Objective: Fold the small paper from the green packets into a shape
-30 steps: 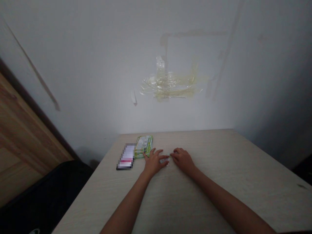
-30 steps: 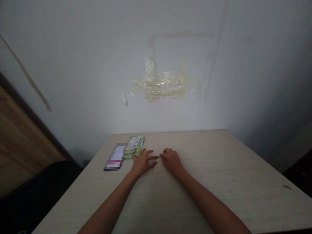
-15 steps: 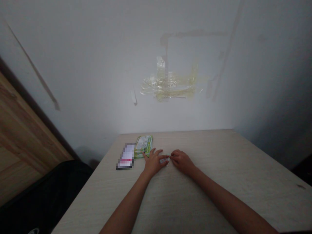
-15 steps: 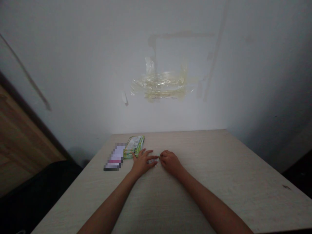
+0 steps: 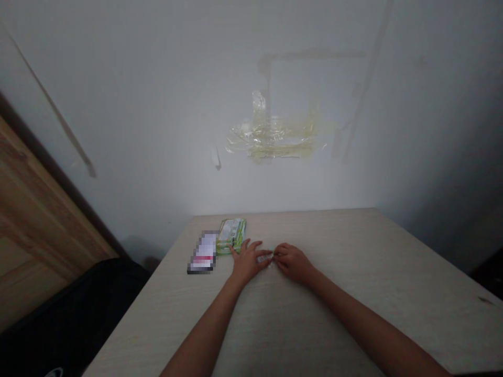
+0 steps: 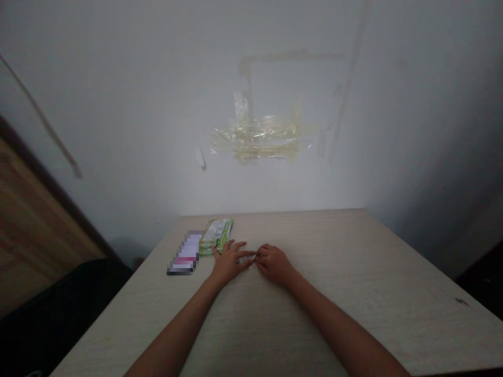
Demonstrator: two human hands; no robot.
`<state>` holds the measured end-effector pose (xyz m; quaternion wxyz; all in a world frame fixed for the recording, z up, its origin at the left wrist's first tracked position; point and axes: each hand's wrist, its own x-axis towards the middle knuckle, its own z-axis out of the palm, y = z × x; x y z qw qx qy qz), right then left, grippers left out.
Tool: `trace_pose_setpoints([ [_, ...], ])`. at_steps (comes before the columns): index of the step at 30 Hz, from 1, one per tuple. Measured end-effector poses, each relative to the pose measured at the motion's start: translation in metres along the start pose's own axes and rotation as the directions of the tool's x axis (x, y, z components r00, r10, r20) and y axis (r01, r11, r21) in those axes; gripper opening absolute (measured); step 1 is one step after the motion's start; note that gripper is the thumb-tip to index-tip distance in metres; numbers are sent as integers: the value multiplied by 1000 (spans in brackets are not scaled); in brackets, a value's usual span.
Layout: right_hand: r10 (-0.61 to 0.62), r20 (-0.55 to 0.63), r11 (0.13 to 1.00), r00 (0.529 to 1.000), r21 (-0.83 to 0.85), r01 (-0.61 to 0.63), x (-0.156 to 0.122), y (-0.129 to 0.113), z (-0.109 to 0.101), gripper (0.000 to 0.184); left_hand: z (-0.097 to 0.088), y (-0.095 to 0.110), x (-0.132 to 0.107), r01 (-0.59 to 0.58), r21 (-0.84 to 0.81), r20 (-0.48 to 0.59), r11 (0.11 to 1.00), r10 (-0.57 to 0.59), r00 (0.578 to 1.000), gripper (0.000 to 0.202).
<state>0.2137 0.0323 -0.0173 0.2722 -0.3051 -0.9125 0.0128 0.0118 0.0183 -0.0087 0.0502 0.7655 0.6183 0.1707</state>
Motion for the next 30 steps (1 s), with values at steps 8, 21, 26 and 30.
trace_pose_setpoints([
  [8,205,-122,977,971,79,-197,-2,8,5,22,2,-3,-1,-35,-33,-14,999,35,999,29],
  [21,236,-75,971,969,58,-232,-3,12,11,29,1,-2,-2,-33,-2,-19,999,33,999,28],
  [26,255,-82,965,963,82,-248,-2,11,10,26,2,-3,-1,-7,4,-46,1000,7,999,26],
  [30,254,-80,964,964,99,-246,-3,9,7,27,3,-2,-1,7,2,-66,1000,-7,998,28],
])
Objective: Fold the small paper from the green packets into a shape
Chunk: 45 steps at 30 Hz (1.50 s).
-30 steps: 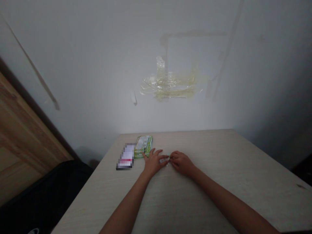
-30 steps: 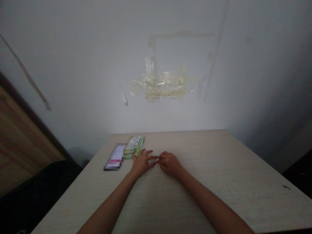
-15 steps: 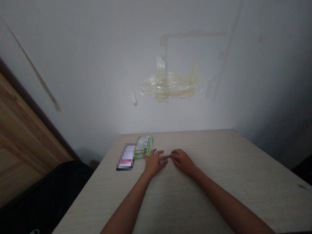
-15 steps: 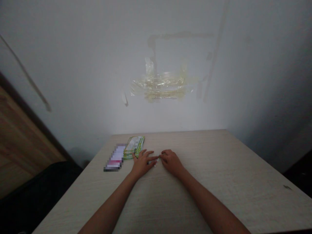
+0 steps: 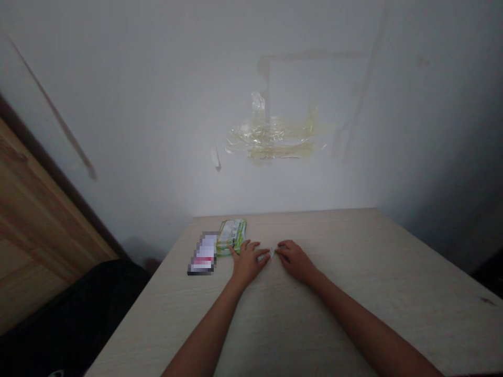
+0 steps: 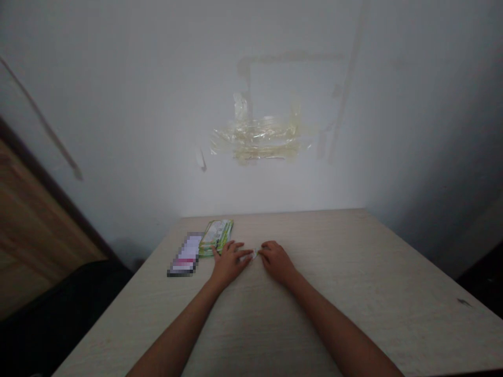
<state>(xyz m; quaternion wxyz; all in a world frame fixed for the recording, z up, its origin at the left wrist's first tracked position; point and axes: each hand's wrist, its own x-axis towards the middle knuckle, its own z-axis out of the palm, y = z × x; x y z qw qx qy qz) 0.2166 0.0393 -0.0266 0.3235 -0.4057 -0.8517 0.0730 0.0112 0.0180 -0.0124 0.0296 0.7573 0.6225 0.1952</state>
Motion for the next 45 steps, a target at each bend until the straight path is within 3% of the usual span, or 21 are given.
trace_pose_setpoints([
  [16,-187,52,973,981,148,177,0,-5,-8,23,3,0,1,51,43,-27,998,-50,998,29],
  [22,-148,9,977,989,154,145,0,-4,-8,28,1,-2,1,73,7,-44,997,-72,996,24],
  [28,-149,49,986,988,78,145,1,0,-2,35,0,1,0,42,-1,-25,999,-42,999,30],
  [40,-175,23,971,984,171,168,-1,-2,-8,28,0,0,0,74,39,-33,997,-72,997,40],
  [45,-168,13,970,986,177,163,-1,-3,-9,28,1,-2,1,76,14,-12,997,-76,997,34],
])
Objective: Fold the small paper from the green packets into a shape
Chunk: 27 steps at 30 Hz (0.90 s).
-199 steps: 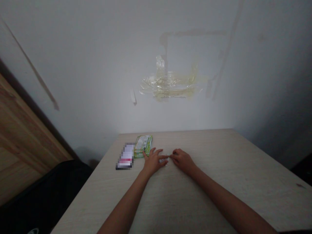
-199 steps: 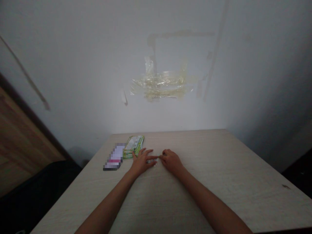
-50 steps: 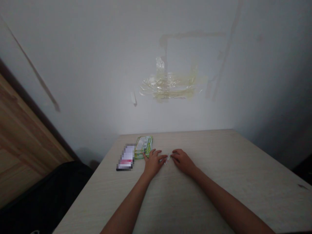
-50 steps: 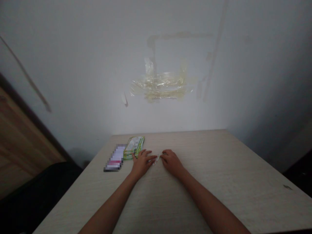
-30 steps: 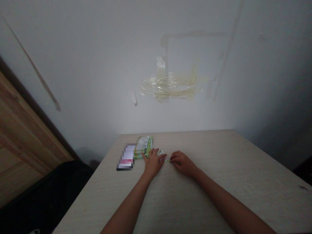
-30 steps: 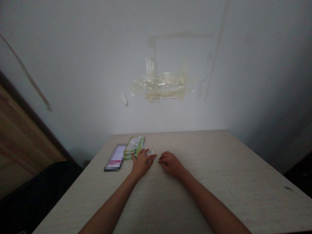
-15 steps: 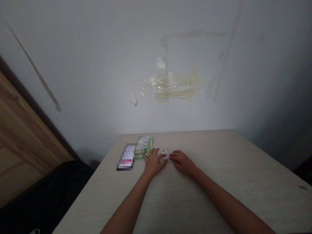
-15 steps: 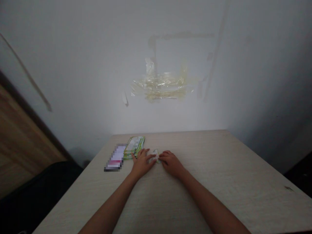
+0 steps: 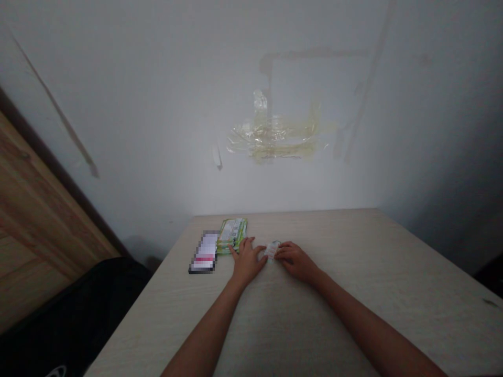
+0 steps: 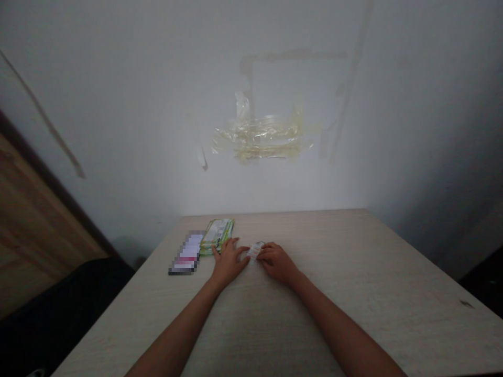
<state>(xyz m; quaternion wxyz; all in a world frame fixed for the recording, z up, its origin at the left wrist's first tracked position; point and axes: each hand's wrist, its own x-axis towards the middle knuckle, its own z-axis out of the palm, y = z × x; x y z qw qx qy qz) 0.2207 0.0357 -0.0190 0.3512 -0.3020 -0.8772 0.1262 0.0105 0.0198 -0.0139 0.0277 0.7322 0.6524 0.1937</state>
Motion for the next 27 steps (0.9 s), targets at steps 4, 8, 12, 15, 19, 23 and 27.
trace_pose_setpoints([
  [4,108,-88,986,990,-118,-118,0,5,0,39,0,0,0,-14,-10,22,1000,14,1000,33],
  [8,186,-117,947,976,-242,-209,-2,10,2,38,0,0,-1,-36,-19,24,999,36,999,31],
  [12,227,-83,918,970,-314,-242,-2,10,3,32,2,-1,0,-40,-28,-16,999,40,999,30],
  [15,227,-48,915,973,-332,-230,-2,7,2,31,3,-2,0,-32,-35,-60,999,30,998,27],
  [19,197,9,924,980,-335,-183,-1,4,0,30,5,-3,1,-36,-49,-102,998,31,994,17],
  [23,182,41,922,982,-354,-157,-1,2,-1,27,6,-6,1,-65,-53,-126,996,57,990,10],
  [27,194,53,888,980,-433,-152,0,-2,-1,24,6,-7,1,-115,-58,-156,992,105,982,9],
])
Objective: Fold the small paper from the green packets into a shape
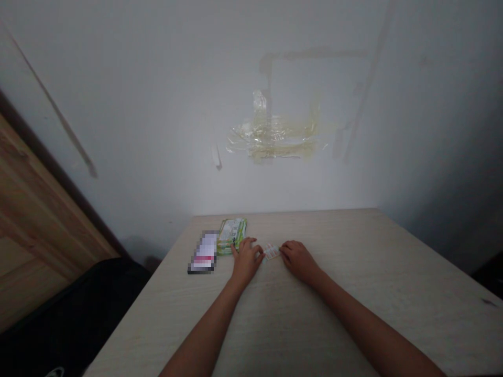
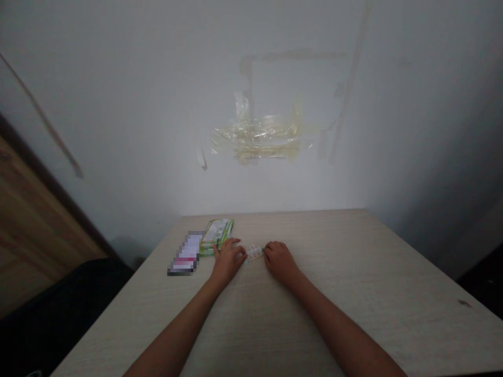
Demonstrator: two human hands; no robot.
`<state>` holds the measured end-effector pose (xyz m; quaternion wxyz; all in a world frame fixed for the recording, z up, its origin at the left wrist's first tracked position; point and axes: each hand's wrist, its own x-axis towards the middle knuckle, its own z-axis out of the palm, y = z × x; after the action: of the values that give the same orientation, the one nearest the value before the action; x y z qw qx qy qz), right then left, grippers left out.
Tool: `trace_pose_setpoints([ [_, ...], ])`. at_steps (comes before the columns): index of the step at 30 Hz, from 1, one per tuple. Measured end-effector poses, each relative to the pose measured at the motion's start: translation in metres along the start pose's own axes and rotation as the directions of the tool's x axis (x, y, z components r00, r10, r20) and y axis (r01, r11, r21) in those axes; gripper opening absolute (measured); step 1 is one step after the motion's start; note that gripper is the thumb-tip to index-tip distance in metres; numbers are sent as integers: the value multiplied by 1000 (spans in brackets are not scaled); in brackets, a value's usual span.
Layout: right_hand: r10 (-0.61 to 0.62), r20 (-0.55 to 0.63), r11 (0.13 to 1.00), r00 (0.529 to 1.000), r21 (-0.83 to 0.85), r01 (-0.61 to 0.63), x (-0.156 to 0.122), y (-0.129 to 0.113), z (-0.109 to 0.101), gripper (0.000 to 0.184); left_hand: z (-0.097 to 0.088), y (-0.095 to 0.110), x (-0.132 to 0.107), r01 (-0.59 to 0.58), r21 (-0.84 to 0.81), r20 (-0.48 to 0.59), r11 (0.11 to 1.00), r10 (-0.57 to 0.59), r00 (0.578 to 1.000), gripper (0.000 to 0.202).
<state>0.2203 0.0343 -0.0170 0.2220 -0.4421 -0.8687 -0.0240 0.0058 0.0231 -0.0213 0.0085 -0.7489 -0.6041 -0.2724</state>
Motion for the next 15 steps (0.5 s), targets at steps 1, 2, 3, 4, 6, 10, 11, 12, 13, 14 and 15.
trace_pose_setpoints([
  [1,4,0,1000,1000,-24,-4,0,-1,-1,23,-1,0,0,-14,2,-4,1000,14,1000,10],
  [2,7,0,999,1000,-46,-7,0,-2,-1,22,-1,1,0,-31,8,-6,1000,31,1000,10],
  [3,10,-2,998,1000,-66,-10,0,-3,-2,22,-2,2,0,-45,15,-6,999,45,999,11],
  [4,14,-5,996,1000,-85,-15,0,-4,-2,21,-3,3,0,-59,23,-2,998,59,998,12],
  [6,24,-14,993,1000,-111,-26,-1,-3,-3,19,-5,5,0,-83,34,11,996,82,997,13],
  [10,45,-35,996,998,-82,-47,-2,2,-3,19,-6,7,0,-142,32,48,989,141,989,18],
  [11,47,-39,997,998,-53,-49,-2,5,-2,19,-6,7,0,-148,33,55,988,146,988,20],
  [12,43,-43,999,998,-11,-44,-3,8,-1,19,-6,7,0,-150,35,62,988,148,987,22],
  [13,33,-50,999,998,37,-31,-3,12,-1,19,-6,6,0,-149,38,67,988,146,987,24],
  [14,21,-58,997,998,81,-17,-3,15,0,19,-6,6,0,-148,41,71,988,144,987,24],
  [15,5,-55,992,998,125,2,-3,19,1,19,-6,5,1,-147,44,75,988,143,987,24],
])
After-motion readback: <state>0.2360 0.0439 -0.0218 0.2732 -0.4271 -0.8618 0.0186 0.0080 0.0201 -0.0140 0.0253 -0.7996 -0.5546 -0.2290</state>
